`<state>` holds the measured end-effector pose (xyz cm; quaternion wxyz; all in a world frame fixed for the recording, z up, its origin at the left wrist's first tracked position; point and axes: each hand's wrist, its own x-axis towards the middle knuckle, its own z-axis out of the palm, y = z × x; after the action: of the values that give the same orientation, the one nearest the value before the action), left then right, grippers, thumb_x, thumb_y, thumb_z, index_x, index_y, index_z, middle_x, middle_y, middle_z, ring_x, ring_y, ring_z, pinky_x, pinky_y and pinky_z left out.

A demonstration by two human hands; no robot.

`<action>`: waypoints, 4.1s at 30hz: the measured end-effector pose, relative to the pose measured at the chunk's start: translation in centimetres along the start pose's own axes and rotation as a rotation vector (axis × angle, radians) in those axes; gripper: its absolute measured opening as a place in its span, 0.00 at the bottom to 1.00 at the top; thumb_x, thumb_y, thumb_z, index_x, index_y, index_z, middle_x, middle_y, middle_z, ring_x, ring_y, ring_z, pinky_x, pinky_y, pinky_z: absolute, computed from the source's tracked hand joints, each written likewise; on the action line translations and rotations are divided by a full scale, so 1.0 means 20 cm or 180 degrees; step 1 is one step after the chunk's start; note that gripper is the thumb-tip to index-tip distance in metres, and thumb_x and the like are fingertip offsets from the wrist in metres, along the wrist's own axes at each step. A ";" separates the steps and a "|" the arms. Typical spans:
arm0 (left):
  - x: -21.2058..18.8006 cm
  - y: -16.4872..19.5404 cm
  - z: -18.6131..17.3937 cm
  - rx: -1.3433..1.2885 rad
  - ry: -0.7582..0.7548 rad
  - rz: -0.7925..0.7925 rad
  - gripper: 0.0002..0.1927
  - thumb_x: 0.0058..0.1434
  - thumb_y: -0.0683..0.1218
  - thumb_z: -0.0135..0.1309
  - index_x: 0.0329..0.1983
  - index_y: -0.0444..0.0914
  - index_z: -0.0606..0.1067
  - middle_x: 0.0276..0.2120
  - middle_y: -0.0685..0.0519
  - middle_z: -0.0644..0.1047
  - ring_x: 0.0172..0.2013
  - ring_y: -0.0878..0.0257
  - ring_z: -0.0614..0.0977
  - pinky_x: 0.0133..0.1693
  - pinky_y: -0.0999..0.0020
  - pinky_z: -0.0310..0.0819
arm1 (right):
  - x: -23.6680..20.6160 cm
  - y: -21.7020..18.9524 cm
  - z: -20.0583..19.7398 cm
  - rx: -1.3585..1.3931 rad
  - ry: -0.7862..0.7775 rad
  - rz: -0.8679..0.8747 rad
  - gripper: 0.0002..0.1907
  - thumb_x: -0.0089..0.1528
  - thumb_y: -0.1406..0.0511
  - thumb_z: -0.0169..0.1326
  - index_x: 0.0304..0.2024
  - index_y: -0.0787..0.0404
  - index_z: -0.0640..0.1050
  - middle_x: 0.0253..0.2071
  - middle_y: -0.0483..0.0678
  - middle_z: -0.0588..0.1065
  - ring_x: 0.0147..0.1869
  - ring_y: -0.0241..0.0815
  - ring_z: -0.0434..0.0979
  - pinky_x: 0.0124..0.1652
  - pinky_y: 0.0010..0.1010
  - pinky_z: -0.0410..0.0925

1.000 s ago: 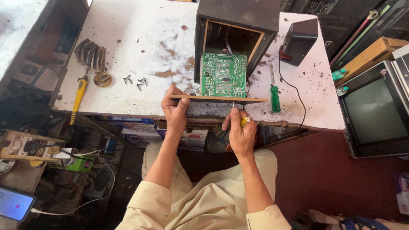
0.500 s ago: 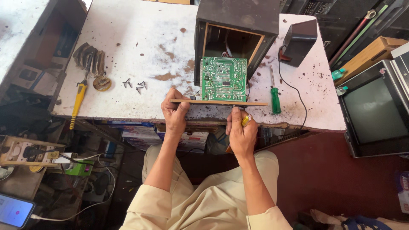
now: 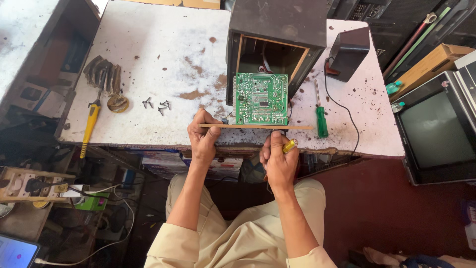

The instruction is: The person sits on the floor and uses a yellow screwdriver to adjust components on a green circuit board. They then use a magnifying glass to inspect the board and a soldering iron to work on specific points.

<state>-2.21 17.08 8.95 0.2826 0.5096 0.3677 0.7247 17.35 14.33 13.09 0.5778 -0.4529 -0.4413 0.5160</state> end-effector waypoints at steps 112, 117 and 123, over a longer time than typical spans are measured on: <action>-0.06 -0.09 0.04 0.0361 0.0389 0.0031 0.28 0.60 0.61 0.63 0.26 0.33 0.69 0.28 0.54 0.71 0.33 0.66 0.70 0.36 0.68 0.65 | 0.10 0.16 -0.15 0.0007 -0.0213 -0.0369 0.20 0.71 0.61 0.46 0.34 0.72 0.77 0.42 0.55 0.82 0.47 0.42 0.83 0.52 0.36 0.76; -0.05 -0.08 0.05 0.0269 0.0362 0.0052 0.29 0.60 0.62 0.63 0.26 0.33 0.69 0.29 0.54 0.72 0.33 0.66 0.71 0.36 0.68 0.66 | 0.09 0.17 -0.15 -0.0160 -0.0208 -0.0436 0.19 0.70 0.62 0.45 0.44 0.71 0.80 0.42 0.53 0.83 0.47 0.41 0.83 0.51 0.33 0.75; -0.03 -0.06 0.05 0.0559 0.0384 -0.0067 0.29 0.59 0.64 0.61 0.30 0.33 0.71 0.26 0.56 0.75 0.31 0.67 0.73 0.34 0.67 0.68 | 0.11 0.25 -0.20 -0.0928 -0.0031 -0.0710 0.20 0.73 0.60 0.46 0.41 0.71 0.81 0.37 0.53 0.81 0.42 0.39 0.79 0.44 0.29 0.71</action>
<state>-1.05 17.56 7.79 0.2218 0.4839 0.4515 0.7161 20.42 16.57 7.50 0.5575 -0.4776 -0.5617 0.3815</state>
